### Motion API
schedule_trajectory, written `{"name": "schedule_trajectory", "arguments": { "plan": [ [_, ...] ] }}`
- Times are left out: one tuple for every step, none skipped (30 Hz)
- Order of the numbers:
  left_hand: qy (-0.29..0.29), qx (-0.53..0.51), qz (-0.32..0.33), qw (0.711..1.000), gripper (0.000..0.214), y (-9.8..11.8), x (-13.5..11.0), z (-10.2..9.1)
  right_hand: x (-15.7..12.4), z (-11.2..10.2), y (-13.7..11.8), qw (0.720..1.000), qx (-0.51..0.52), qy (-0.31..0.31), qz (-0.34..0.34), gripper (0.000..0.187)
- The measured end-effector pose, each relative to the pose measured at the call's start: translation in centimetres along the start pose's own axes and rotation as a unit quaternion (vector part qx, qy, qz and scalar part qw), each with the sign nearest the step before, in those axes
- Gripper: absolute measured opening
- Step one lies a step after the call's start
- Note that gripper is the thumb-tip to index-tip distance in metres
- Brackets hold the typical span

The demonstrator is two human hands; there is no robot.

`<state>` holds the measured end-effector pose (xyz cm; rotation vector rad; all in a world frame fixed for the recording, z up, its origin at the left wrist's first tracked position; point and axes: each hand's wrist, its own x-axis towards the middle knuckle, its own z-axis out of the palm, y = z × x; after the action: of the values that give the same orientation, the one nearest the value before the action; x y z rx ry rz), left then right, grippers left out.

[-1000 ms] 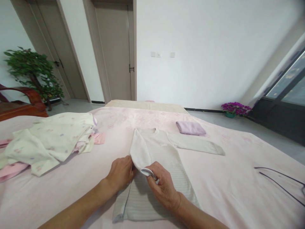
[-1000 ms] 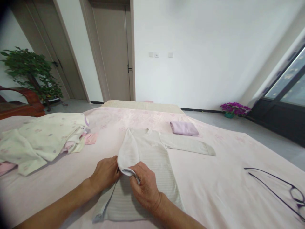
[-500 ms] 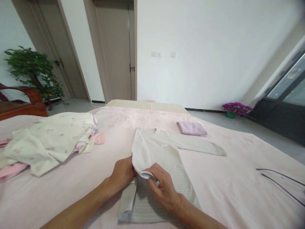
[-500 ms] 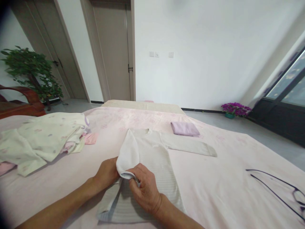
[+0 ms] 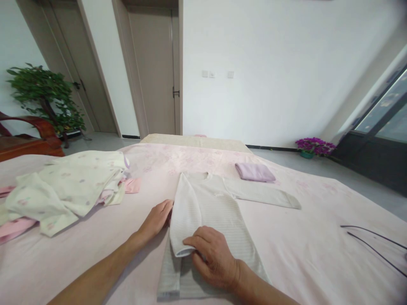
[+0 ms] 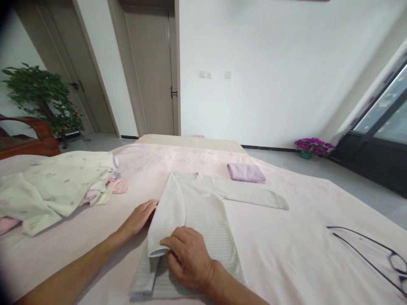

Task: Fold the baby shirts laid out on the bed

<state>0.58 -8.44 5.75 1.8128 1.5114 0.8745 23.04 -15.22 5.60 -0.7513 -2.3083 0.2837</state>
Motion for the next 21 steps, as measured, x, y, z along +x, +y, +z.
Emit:
{"name": "schedule_trajectory", "arguments": {
  "plan": [
    [-0.002, -0.002, -0.002, 1.0, 0.035, -0.1, 0.1, 0.0, 0.0, 0.0, 0.0, 1.0, -0.01, -0.008, -0.003, 0.037],
    [-0.006, -0.003, -0.006, 1.0, 0.033, -0.2, 0.1, 0.1, 0.0, 0.0, 0.0, 1.0, -0.019, -0.017, -0.006, 0.037],
    [-0.011, -0.004, -0.009, 1.0, 0.031, -0.3, 0.1, 0.2, 0.0, 0.0, 0.0, 0.999, -0.026, -0.028, -0.009, 0.036],
    [-0.015, -0.004, -0.011, 1.0, 0.03, -0.4, 0.1, 0.3, -0.1, 0.1, 0.0, 0.999, -0.033, -0.039, -0.01, 0.036],
    [-0.019, -0.004, -0.014, 1.0, 0.028, -0.4, 0.2, 0.4, -0.1, 0.2, 0.0, 0.998, -0.039, -0.051, -0.012, 0.036],
    [-0.02, -0.002, -0.018, 1.0, 0.027, -0.5, 0.2, 0.5, -0.2, 0.2, 0.1, 0.997, -0.044, -0.064, -0.012, 0.036],
    [-0.018, 0.002, -0.024, 1.0, 0.026, -0.7, 0.2, 0.6, -0.2, 0.3, 0.1, 0.996, -0.048, -0.076, -0.011, 0.036],
    [-0.016, 0.008, -0.029, 0.999, 0.026, -0.8, 0.3, 0.6, -0.3, 0.4, 0.2, 0.995, -0.052, -0.088, -0.01, 0.036],
    [-0.015, 0.018, -0.032, 0.999, 0.025, -1.0, 0.3, 0.7, -0.3, 0.4, 0.3, 0.993, -0.055, -0.099, -0.009, 0.036],
    [-0.014, 0.03, -0.031, 0.999, 0.024, -1.2, 0.4, 0.8, -0.4, 0.5, 0.4, 0.992, -0.057, -0.11, -0.008, 0.035],
    [-0.013, 0.043, -0.028, 0.999, 0.024, -1.5, 0.5, 0.8, -0.4, 0.5, 0.4, 0.991, -0.057, -0.119, -0.007, 0.035],
    [-0.014, 0.056, -0.022, 0.998, 0.023, -1.7, 0.5, 0.9, -0.4, 0.5, 0.5, 0.99, -0.058, -0.126, -0.005, 0.034],
    [-0.014, 0.068, -0.016, 0.997, 0.023, -1.9, 0.6, 1.0, -0.4, 0.5, 0.6, 0.989, -0.059, -0.132, -0.004, 0.034],
    [-0.015, 0.079, -0.012, 0.997, 0.022, -2.0, 0.6, 1.0, -0.4, 0.5, 0.6, 0.989, -0.06, -0.137, -0.002, 0.034],
    [-0.015, 0.089, -0.01, 0.996, 0.021, -2.1, 0.6, 1.0, -0.4, 0.5, 0.7, 0.988, -0.061, -0.14, -0.001, 0.034],
    [-0.016, 0.1, -0.012, 0.995, 0.02, -2.1, 0.6, 1.0, -0.4, 0.5, 0.7, 0.988, -0.061, -0.142, -0.001, 0.034],
    [-0.017, 0.11, -0.016, 0.994, 0.019, -2.1, 0.6, 1.0, -0.4, 0.5, 0.7, 0.987, -0.062, -0.145, -0.002, 0.035],
    [-0.017, 0.121, -0.022, 0.992, 0.018, -2.0, 0.6, 1.0, -0.4, 0.5, 0.7, 0.987, -0.063, -0.148, -0.003, 0.034],
    [-0.017, 0.131, -0.028, 0.991, 0.016, -1.9, 0.6, 1.0, -0.4, 0.5, 0.7, 0.986, -0.065, -0.151, -0.004, 0.034],
    [-0.016, 0.139, -0.033, 0.99, 0.016, -1.8, 0.6, 1.0, -0.3, 0.5, 0.7, 0.986, -0.067, -0.154, -0.006, 0.034],
    [-0.016, 0.146, -0.036, 0.989, 0.016, -1.7, 0.6, 1.0, -0.3, 0.5, 0.7, 0.985, -0.069, -0.158, -0.008, 0.035]
  ]
}}
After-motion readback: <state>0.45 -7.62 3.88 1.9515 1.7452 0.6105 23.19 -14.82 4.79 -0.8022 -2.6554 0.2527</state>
